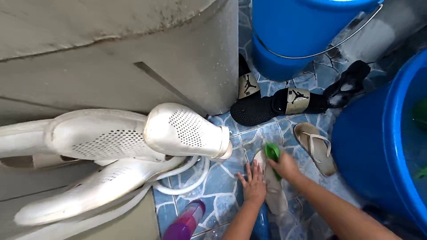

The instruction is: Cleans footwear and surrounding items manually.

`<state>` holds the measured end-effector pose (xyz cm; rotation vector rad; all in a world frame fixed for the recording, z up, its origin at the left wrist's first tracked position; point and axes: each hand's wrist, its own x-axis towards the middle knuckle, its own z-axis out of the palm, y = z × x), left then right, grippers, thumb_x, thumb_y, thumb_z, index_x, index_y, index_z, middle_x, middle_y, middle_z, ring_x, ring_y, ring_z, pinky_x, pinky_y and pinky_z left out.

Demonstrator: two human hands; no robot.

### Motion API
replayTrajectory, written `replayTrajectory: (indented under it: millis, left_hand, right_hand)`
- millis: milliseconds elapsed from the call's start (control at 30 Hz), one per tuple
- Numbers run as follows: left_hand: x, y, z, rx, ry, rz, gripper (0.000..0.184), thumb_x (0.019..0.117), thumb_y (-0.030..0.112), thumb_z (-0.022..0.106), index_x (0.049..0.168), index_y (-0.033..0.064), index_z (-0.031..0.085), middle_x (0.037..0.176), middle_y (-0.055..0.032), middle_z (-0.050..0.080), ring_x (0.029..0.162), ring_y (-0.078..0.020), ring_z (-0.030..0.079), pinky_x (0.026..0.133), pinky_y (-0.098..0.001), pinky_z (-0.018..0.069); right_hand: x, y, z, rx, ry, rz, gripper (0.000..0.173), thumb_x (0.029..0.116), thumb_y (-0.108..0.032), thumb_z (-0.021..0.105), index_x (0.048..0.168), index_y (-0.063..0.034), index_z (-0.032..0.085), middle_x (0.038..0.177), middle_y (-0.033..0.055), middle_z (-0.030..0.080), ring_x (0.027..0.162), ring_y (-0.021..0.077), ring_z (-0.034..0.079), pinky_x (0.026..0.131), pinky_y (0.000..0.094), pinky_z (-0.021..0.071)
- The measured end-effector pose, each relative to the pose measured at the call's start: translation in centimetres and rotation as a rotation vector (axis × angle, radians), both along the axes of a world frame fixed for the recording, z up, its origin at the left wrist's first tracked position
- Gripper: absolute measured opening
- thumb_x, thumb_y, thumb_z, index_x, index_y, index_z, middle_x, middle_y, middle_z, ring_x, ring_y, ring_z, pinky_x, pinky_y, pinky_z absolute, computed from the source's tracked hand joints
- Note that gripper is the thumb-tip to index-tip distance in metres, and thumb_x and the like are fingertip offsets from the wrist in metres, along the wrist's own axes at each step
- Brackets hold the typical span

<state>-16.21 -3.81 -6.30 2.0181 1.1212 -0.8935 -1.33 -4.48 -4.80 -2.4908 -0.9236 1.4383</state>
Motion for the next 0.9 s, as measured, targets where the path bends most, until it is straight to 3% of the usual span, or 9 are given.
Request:
replayTrajectory:
  millis: [200,300,400,467,533,667,767,833,900]
  left_hand:
    - [1.1,0.2,0.9,0.014,-0.002,-0.027,0.065,0.1098,0.027,0.043,0.165,0.0067,0.016,0.173,-0.0119,0.002,0.158,-0.0390,-0.008,0.116,-0.0767,-0.0056]
    - [0.1,0.6,1.1,0.018,-0.292,-0.168,0.062,0.1053,0.027,0.054,0.161,0.0102,0.033,0.172,-0.0134,0.015,0.159,-0.0402,0.000,0.116,-0.0774,-0.0024]
    - [0.5,2.7,2.1,-0.195,-0.358,-0.513,0.054,0.1004,0.025,0.065,0.148,0.0041,0.051,0.155,-0.0213,0.046,0.154,-0.0426,0.024,0.122,-0.0705,0.0008]
    - [1.3,3.9,2.1,-0.258,-0.315,-0.694,0.032,0.1023,0.006,0.056,0.130,-0.0077,0.060,0.136,-0.0283,0.059,0.142,-0.0454,0.042,0.125,-0.0600,0.0129]
    - [2.6,5.0,2.9,-0.272,-0.284,-0.766,0.028,0.1058,0.001,0.043,0.122,-0.0110,0.062,0.125,-0.0297,0.064,0.132,-0.0453,0.053,0.120,-0.0539,0.0291]
    - [5.0,6.4,6.2,-0.213,-0.306,-0.383,0.034,0.1093,0.017,0.046,0.126,-0.0047,0.064,0.122,-0.0268,0.067,0.122,-0.0429,0.061,0.107,-0.0578,0.0426]
    - [5.8,6.4,7.4,-0.243,-0.253,0.035,0.036,0.1103,0.023,0.046,0.129,-0.0039,0.062,0.117,-0.0269,0.067,0.114,-0.0413,0.064,0.102,-0.0581,0.0472]
    - [5.3,5.2,6.2,-0.327,-0.287,0.376,0.037,0.1115,0.024,0.043,0.126,-0.0047,0.059,0.105,-0.0225,0.065,0.099,-0.0324,0.064,0.093,-0.0490,0.0503]
    - [4.5,2.9,3.9,-0.453,-0.468,0.914,0.027,0.1119,0.019,0.040,0.116,-0.0040,0.052,0.079,-0.0061,0.048,0.067,-0.0144,0.052,0.071,-0.0299,0.0506]
  right_hand:
    - [0.6,-18.2,1.9,-0.456,0.319,0.421,0.053,0.0976,-0.032,0.071,0.134,0.0048,0.059,0.125,0.0297,0.065,0.121,0.0453,0.062,0.104,0.0625,0.0469]
    - [2.6,-17.0,1.6,-0.339,0.412,0.276,0.049,0.0946,-0.024,0.075,0.132,0.0037,0.062,0.124,0.0270,0.066,0.118,0.0403,0.064,0.105,0.0580,0.0475]
    - [5.1,-11.5,1.5,-0.196,0.412,0.051,0.050,0.0945,-0.027,0.076,0.132,0.0017,0.061,0.123,0.0226,0.067,0.115,0.0327,0.065,0.105,0.0517,0.0491]
    - [6.5,-8.7,2.1,-0.081,0.340,-0.052,0.046,0.0947,-0.028,0.076,0.127,0.0028,0.063,0.114,0.0203,0.069,0.105,0.0288,0.067,0.098,0.0485,0.0521]
    - [7.6,-7.2,2.9,0.058,0.226,-0.144,0.043,0.0939,-0.026,0.078,0.122,0.0039,0.065,0.105,0.0193,0.070,0.096,0.0285,0.068,0.092,0.0492,0.0543]
    - [9.0,-6.7,4.6,0.335,0.038,-0.355,0.035,0.0920,-0.019,0.079,0.114,0.0058,0.066,0.091,0.0177,0.069,0.082,0.0267,0.067,0.079,0.0511,0.0555]
    - [10.0,-6.5,5.2,0.439,-0.029,-0.506,0.031,0.0921,-0.016,0.079,0.107,0.0062,0.063,0.082,0.0105,0.060,0.072,0.0172,0.058,0.071,0.0397,0.0522]
    - [10.5,-6.5,5.0,0.504,-0.041,-0.562,0.029,0.0914,-0.014,0.079,0.104,0.0050,0.062,0.078,0.0066,0.058,0.067,0.0123,0.057,0.067,0.0336,0.0526]
    - [10.4,-6.2,5.2,0.492,-0.022,-0.585,0.029,0.0918,-0.013,0.079,0.105,0.0050,0.061,0.079,0.0071,0.058,0.068,0.0128,0.057,0.067,0.0335,0.0523]
